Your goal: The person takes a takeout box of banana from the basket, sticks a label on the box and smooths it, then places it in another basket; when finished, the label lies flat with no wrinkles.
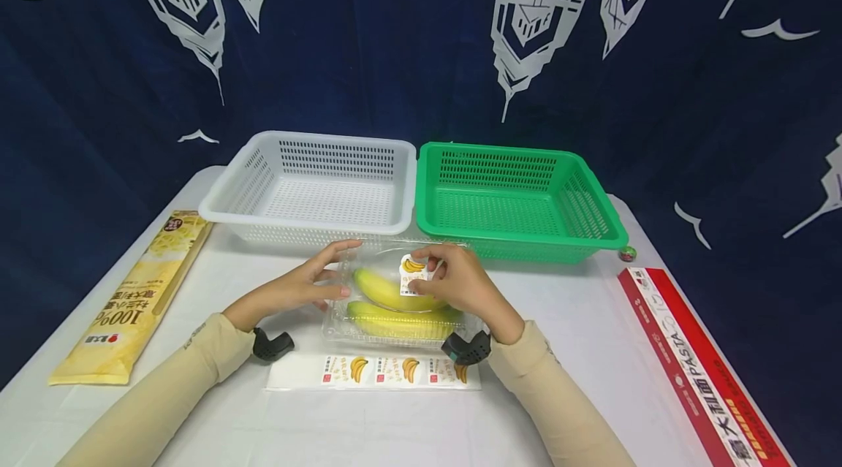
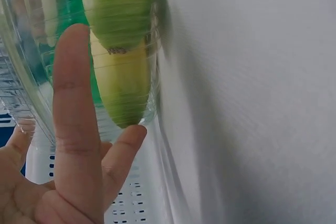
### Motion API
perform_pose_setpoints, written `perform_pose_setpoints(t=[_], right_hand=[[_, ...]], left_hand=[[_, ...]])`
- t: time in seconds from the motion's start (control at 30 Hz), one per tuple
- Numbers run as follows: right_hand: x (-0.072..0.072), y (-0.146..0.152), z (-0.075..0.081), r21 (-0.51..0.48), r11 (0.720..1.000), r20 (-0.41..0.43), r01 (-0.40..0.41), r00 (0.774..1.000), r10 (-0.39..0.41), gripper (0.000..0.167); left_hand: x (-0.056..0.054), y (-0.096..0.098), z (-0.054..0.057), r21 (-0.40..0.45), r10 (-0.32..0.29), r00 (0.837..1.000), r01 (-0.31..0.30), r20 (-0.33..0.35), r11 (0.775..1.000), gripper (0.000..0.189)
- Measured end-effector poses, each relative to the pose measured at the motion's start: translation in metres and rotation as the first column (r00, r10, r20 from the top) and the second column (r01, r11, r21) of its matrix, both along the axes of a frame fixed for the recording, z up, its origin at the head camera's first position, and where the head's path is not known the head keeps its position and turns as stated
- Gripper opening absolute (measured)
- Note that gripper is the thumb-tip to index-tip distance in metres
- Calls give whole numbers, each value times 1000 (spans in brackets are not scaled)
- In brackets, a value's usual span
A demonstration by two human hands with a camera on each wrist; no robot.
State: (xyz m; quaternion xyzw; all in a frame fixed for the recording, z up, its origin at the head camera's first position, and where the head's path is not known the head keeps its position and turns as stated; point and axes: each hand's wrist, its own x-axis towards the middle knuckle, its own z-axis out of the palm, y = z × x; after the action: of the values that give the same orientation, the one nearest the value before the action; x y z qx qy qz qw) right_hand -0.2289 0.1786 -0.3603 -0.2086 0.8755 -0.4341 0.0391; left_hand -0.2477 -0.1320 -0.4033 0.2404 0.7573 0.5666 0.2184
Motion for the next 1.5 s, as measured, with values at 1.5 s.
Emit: perform_pose_setpoints(t=[1.5], right_hand=[[6, 211, 47, -477, 865, 44, 157, 987, -155, 32]], left_hand=[[4, 4, 3, 21, 37, 997, -38, 65, 999, 82]])
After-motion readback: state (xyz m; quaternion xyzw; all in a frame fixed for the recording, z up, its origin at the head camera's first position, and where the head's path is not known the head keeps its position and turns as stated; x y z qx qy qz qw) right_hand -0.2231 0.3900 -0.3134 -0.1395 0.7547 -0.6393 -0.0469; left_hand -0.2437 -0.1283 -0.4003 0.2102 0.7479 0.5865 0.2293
